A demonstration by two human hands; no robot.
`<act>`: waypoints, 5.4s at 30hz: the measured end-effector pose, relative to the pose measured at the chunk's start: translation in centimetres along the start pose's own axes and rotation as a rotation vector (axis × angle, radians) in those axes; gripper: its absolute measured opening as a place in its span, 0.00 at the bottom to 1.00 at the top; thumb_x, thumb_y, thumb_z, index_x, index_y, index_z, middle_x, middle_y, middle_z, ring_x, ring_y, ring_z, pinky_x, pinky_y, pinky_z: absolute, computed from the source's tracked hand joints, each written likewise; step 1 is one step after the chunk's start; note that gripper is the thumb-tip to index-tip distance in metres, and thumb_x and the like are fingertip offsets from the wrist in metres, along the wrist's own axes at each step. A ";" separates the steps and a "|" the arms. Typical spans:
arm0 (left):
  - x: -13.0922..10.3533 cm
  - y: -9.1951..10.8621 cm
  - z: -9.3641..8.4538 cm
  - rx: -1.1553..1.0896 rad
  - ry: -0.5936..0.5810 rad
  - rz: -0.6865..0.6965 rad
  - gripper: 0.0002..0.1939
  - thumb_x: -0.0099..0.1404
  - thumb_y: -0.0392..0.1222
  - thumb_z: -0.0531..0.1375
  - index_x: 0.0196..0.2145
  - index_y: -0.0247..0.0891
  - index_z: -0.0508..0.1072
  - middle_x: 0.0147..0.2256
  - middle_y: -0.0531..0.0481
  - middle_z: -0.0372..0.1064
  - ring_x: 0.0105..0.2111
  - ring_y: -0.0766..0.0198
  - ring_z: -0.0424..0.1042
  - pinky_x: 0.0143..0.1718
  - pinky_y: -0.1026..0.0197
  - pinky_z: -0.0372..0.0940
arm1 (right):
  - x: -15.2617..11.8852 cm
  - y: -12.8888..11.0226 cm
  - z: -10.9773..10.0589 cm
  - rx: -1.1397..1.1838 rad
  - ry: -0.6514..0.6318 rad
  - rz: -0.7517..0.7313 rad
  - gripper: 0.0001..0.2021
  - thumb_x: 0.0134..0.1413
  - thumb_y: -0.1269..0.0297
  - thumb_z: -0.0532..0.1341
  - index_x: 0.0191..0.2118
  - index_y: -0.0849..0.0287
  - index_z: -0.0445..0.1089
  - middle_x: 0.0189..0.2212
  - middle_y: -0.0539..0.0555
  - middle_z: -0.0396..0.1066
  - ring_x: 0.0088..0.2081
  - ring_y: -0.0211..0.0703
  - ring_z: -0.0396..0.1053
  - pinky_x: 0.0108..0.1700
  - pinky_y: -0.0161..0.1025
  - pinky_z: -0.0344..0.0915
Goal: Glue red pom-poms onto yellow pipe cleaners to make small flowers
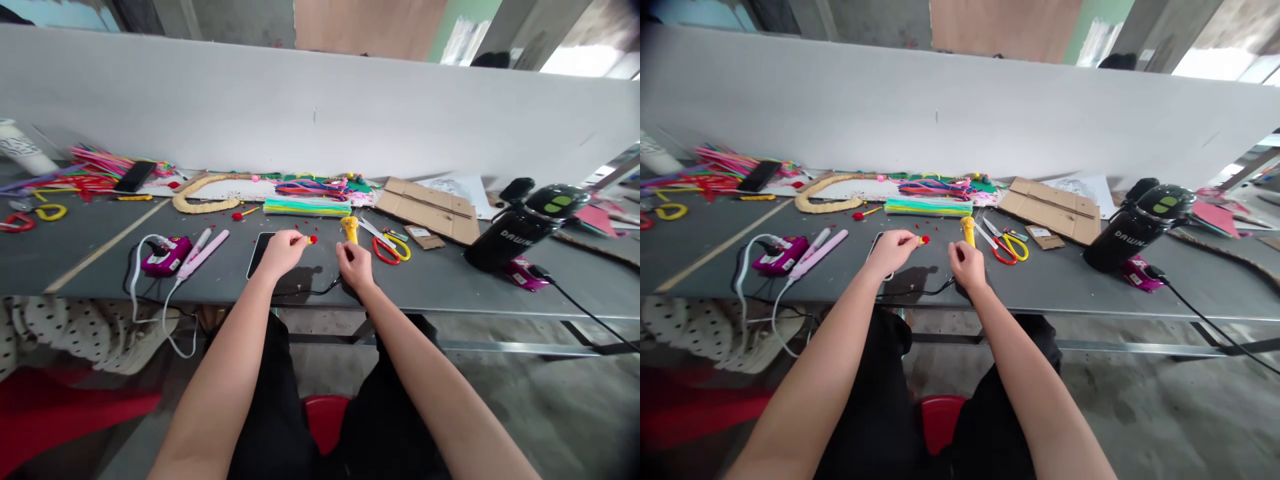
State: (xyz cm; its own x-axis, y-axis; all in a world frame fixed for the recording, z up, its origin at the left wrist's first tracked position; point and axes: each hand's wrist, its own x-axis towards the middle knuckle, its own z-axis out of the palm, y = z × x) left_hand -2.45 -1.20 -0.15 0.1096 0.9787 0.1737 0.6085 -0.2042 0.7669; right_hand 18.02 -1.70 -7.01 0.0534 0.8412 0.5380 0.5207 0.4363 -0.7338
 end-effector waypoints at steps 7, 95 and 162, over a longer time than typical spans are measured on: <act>-1.7 -0.5 0.5 0.070 -0.075 0.068 0.17 0.65 0.52 0.57 0.29 0.38 0.77 0.27 0.47 0.73 0.29 0.58 0.68 0.32 0.57 0.56 | 0.4 0.5 0.2 0.026 0.017 0.079 0.24 0.66 0.47 0.53 0.23 0.57 0.62 0.20 0.47 0.57 0.25 0.38 0.54 0.31 0.39 0.52; -3.3 -0.5 3.0 0.200 0.068 0.159 0.13 0.67 0.46 0.56 0.30 0.39 0.76 0.26 0.48 0.72 0.28 0.60 0.67 0.34 0.58 0.58 | 0.0 -0.9 0.5 0.794 -0.389 0.293 0.25 0.43 0.42 0.73 0.38 0.60 0.78 0.31 0.53 0.78 0.33 0.41 0.75 0.42 0.41 0.76; -3.6 0.1 2.6 0.087 -0.055 0.072 0.15 0.62 0.46 0.56 0.21 0.39 0.70 0.19 0.51 0.63 0.23 0.63 0.62 0.26 0.59 0.54 | -0.3 -1.4 0.1 0.678 -0.434 0.249 0.25 0.45 0.39 0.70 0.33 0.60 0.77 0.27 0.52 0.76 0.30 0.41 0.73 0.39 0.40 0.74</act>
State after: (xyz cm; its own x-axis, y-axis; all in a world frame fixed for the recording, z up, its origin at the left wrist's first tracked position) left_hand -0.73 -4.73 -2.27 0.1968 0.9619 0.1900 0.6634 -0.2733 0.6965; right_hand 17.16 -2.52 -6.20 -0.3056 0.9259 0.2220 -0.0947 0.2025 -0.9747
